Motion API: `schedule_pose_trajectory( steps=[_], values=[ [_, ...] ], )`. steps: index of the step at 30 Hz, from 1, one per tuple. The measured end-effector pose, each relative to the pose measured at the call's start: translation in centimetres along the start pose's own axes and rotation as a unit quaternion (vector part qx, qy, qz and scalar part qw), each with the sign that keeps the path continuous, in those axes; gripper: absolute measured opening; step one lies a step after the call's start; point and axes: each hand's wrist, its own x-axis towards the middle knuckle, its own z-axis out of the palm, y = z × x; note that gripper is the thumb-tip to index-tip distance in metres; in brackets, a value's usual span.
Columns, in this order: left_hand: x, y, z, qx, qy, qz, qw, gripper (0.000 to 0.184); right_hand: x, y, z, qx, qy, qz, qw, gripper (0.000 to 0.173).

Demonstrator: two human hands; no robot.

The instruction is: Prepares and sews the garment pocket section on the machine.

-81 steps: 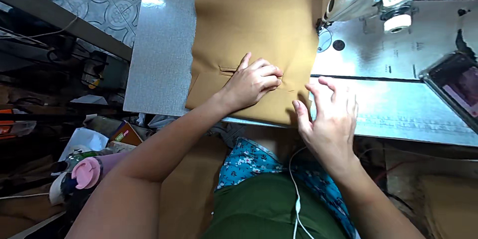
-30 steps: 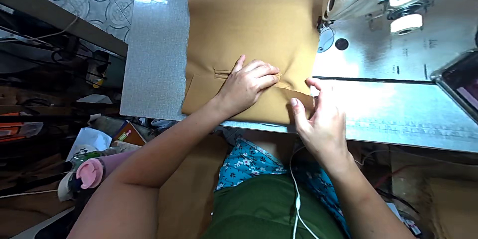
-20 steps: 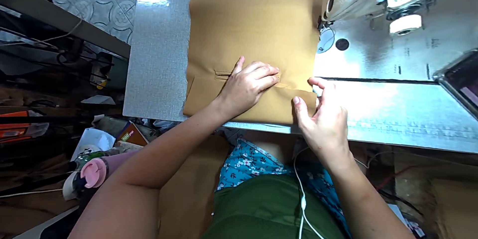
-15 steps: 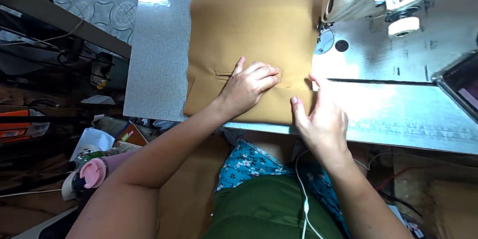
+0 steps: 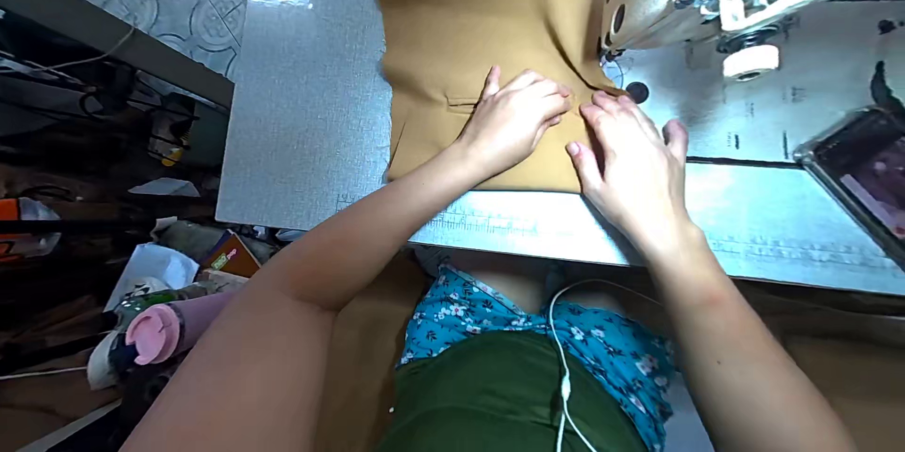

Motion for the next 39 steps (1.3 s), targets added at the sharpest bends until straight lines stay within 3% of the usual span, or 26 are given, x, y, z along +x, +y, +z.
schedule_pose_trajectory(
  steps=[7, 12, 16, 21, 27, 31, 34, 39],
  values=[
    [2.9, -1.4, -0.3, -0.009, -0.023, -0.002, 1.0, 0.023, 2.2, 1.4, 0.0, 0.005, -0.019, 0.011, 1.0, 0.059],
    [-2.3, -0.6, -1.3, -0.014, -0.009, 0.026, 1.0, 0.022, -1.3, -0.9, -0.9, 0.035, -0.015, -0.057, 0.998, 0.055],
    [-7.2, -4.2, -4.6, -0.008, 0.013, 0.0, 1.0, 0.027, -1.7, -2.3, 0.1, 0.082, 0.021, -0.078, 0.993, 0.054],
    [-5.5, -7.7, -6.0, 0.03, 0.044, -0.025, 0.998, 0.025, 0.3, -3.2, 1.4, 0.078, 0.065, -0.106, 0.989, 0.055],
    [1.4, -3.1, -1.8, -0.002, -0.015, -0.022, 1.0, 0.024, -1.1, -0.7, -0.4, 0.016, 0.0, -0.008, 1.0, 0.056],
    [2.7, -0.8, -0.2, -0.019, -0.035, 0.004, 0.999, 0.021, -2.2, 0.4, -2.6, -0.016, 0.01, 0.042, 0.999, 0.053],
    [2.6, -0.5, -0.1, -0.017, -0.044, 0.009, 0.999, 0.022, -0.1, 0.6, -2.6, -0.013, 0.048, 0.048, 0.998, 0.046],
    [2.5, -0.3, 0.0, -0.013, -0.045, 0.009, 0.999, 0.022, 2.5, 0.7, -1.1, -0.048, 0.023, 0.018, 0.998, 0.041]
  ],
)
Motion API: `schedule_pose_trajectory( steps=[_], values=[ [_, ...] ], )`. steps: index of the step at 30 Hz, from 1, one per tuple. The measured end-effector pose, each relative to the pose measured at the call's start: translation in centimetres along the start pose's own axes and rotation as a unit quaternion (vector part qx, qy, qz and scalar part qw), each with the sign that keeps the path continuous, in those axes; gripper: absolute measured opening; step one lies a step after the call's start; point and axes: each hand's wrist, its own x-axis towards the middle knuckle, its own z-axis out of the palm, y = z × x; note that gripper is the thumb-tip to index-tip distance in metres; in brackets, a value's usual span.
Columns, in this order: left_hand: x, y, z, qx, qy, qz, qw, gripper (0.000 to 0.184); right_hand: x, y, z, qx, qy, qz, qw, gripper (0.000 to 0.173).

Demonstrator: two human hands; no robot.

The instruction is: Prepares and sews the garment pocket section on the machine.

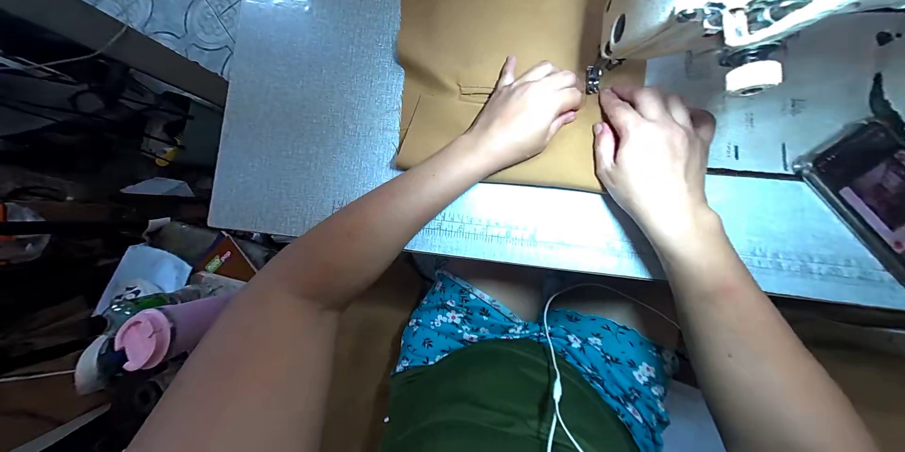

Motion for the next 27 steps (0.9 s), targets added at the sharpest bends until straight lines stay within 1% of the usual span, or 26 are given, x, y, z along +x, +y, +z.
schedule_pose_trajectory(
  steps=[5, 10, 15, 19, 23, 27],
  values=[
    [-0.2, -0.2, 0.1, -0.011, 0.003, 0.009, 1.0, 0.023, -0.8, -0.5, 0.3, -0.019, -0.001, 0.02, 1.0, 0.043],
    [-0.3, -0.1, 0.3, -0.018, 0.036, 0.006, 0.999, 0.023, -0.5, -0.7, 0.5, -0.02, 0.01, 0.04, 0.999, 0.044],
    [-0.2, 0.2, 0.2, -0.011, 0.027, -0.013, 1.0, 0.025, 0.1, -1.0, 0.3, -0.029, 0.005, 0.053, 0.998, 0.045],
    [-0.2, 0.1, 0.4, -0.01, 0.041, -0.001, 0.999, 0.024, 0.3, -1.1, 0.3, -0.03, -0.003, 0.052, 0.998, 0.046],
    [-0.1, -0.2, 0.5, 0.002, 0.054, 0.022, 0.998, 0.023, 0.4, -1.2, 0.8, -0.042, 0.012, 0.052, 0.998, 0.047],
    [-0.3, -0.3, 0.5, 0.002, 0.046, 0.022, 0.999, 0.024, 0.3, -1.5, 0.9, -0.057, 0.007, 0.055, 0.997, 0.048]
  ],
)
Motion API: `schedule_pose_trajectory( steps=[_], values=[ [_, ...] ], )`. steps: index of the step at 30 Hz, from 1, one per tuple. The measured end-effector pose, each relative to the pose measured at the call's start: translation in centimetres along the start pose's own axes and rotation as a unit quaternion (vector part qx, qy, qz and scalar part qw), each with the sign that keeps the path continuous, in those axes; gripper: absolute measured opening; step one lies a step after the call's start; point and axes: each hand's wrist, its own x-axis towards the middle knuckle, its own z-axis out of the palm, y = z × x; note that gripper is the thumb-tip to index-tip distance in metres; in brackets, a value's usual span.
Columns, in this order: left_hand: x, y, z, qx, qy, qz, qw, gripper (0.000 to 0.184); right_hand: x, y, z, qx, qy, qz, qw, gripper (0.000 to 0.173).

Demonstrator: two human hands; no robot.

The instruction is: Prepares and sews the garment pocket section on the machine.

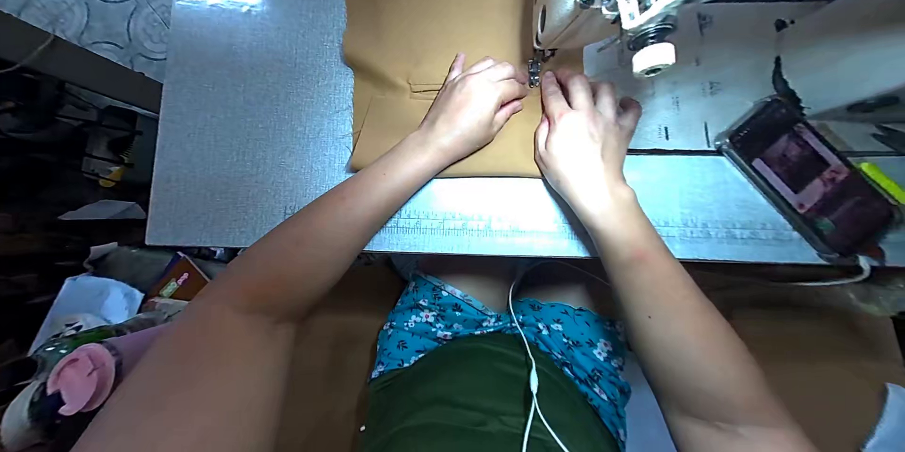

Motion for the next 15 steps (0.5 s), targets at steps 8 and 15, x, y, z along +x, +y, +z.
schedule_pose_trajectory(
  steps=[8, 15],
  values=[
    [0.1, 0.0, 0.0, -0.001, 0.003, -0.003, 1.0, 0.023, 1.0, 1.2, -0.7, 0.136, 0.009, 0.023, 0.99, 0.031],
    [-0.4, 0.2, 0.1, -0.009, 0.005, 0.003, 1.0, 0.022, 1.4, 1.2, -2.1, 0.198, -0.031, 0.024, 0.979, 0.02]
  ],
)
